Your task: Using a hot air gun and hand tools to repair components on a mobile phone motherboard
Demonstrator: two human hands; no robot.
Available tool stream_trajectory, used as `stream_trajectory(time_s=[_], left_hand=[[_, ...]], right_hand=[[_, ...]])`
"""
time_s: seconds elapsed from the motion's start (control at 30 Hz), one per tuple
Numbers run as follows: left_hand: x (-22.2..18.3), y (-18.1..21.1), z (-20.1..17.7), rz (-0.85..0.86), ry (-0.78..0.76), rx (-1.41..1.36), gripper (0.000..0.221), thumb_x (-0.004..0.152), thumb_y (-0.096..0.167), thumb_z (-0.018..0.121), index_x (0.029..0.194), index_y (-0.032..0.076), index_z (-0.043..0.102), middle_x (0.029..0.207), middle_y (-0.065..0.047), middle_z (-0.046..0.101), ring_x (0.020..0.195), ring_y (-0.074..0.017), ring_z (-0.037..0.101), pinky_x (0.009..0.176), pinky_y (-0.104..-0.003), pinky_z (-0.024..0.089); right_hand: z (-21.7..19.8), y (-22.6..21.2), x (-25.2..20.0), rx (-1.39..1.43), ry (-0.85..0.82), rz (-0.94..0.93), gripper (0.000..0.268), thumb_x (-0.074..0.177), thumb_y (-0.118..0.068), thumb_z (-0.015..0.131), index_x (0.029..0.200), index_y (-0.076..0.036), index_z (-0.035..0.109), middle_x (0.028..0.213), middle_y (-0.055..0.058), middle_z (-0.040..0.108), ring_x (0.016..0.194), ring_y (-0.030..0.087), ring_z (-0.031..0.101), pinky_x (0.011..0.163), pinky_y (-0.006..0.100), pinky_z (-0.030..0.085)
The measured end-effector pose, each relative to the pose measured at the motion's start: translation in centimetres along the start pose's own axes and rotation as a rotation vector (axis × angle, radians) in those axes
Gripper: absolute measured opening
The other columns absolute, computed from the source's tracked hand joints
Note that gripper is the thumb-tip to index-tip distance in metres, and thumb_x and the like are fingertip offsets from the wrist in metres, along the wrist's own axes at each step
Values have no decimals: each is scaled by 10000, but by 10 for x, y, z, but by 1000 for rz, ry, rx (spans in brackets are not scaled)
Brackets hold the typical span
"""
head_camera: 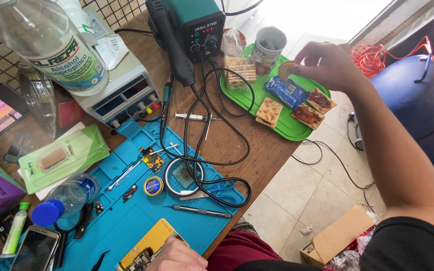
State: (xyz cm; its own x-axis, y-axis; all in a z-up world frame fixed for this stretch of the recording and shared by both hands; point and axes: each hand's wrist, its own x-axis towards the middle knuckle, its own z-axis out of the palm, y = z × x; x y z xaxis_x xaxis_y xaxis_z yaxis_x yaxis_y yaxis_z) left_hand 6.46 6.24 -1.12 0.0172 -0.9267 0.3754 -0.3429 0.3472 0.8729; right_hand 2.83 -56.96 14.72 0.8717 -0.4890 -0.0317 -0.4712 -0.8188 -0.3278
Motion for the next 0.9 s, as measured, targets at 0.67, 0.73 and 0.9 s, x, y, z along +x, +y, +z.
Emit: stream_trajectory(time_s=[0.67,0.73,0.9], left_hand=[[46,194,11,-142,901,81,483,1222,623,613,1112,187,788,959,15,856,881,-172,823,862,-369,586],[32,197,21,-143,909,105,471,1214,632,625,1118,201,788,963,24,854,880,-159,823,877,-367,573],[16,187,40,-95,1103,173,567,1212,667,627,1044,159,815,893,29,875,772,-141,797,775,-334,562]], right_hand=[[36,-349,-221,1589,-262,-1295,337,1362,-421,545,1102,-221,623,931,-20,851,799,182,762,907,431,519],[36,-383,-254,1585,-283,-1366,374,1391,-372,448,1096,-202,602,928,5,834,797,202,791,888,450,551],[39,-384,-240,1467,-497,-1687,513,1388,-189,308,883,-121,367,871,157,676,896,420,770,975,600,616]])
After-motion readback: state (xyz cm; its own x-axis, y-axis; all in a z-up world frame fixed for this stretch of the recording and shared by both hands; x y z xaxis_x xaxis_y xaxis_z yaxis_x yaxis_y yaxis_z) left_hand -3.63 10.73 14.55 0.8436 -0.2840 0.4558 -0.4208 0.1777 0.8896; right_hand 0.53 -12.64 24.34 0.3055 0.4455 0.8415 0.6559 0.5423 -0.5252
